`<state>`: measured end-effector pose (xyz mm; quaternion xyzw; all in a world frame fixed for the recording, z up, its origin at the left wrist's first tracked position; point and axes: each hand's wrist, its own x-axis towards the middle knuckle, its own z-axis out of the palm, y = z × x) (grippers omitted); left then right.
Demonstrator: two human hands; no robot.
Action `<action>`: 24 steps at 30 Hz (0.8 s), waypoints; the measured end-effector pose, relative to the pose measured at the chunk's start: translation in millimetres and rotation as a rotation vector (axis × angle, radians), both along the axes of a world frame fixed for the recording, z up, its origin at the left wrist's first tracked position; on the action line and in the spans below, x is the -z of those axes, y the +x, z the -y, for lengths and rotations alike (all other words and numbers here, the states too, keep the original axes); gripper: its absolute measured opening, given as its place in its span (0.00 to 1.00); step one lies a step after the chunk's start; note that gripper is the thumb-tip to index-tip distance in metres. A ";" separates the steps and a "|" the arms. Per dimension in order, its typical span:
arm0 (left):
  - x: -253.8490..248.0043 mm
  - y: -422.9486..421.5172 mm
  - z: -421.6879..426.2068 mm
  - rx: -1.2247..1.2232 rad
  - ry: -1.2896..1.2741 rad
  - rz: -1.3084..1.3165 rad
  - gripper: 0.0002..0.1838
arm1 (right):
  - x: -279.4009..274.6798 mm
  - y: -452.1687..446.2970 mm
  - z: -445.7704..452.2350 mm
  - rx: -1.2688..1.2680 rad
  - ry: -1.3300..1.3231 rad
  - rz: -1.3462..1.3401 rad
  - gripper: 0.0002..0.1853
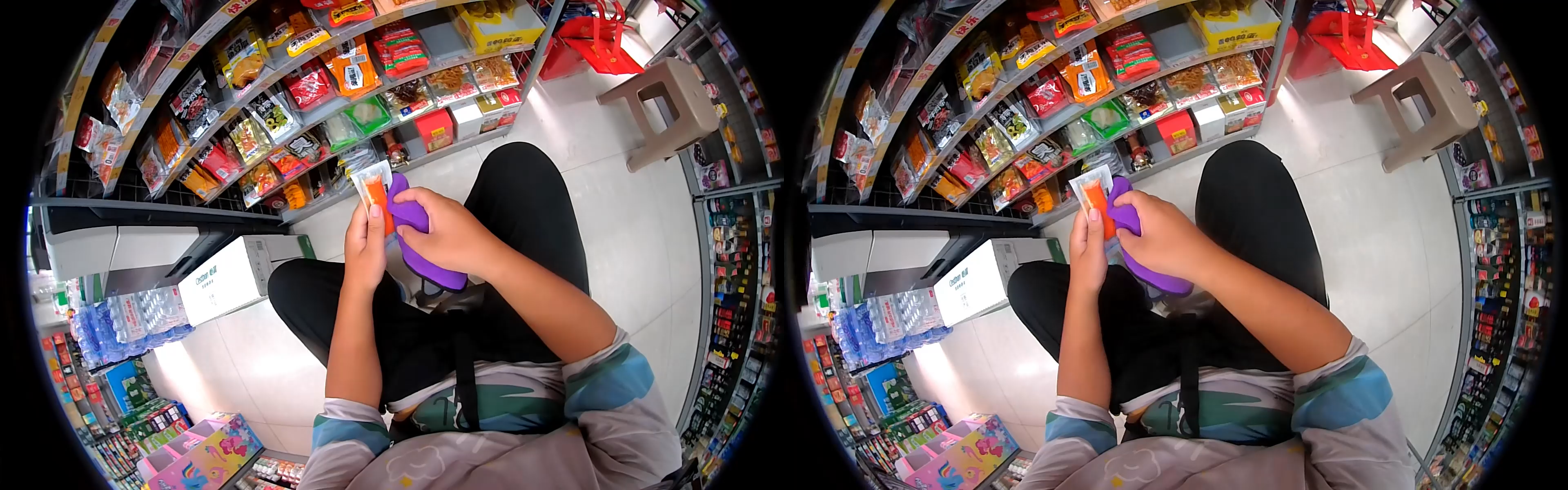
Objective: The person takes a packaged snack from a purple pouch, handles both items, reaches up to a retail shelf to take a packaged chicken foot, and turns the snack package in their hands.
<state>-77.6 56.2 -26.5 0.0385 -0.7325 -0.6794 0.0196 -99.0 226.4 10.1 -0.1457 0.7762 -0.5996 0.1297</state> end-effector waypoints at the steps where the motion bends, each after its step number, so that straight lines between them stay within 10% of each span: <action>1: -2.0 1.5 -1.7 0.016 0.033 0.008 0.23 | -0.1 -2.2 -1.4 0.003 -0.006 0.009 0.19; 24: -2.1 -2.3 1.5 -0.039 0.482 0.199 0.21 | 3.9 -7.6 8.6 0.138 0.089 -0.349 0.16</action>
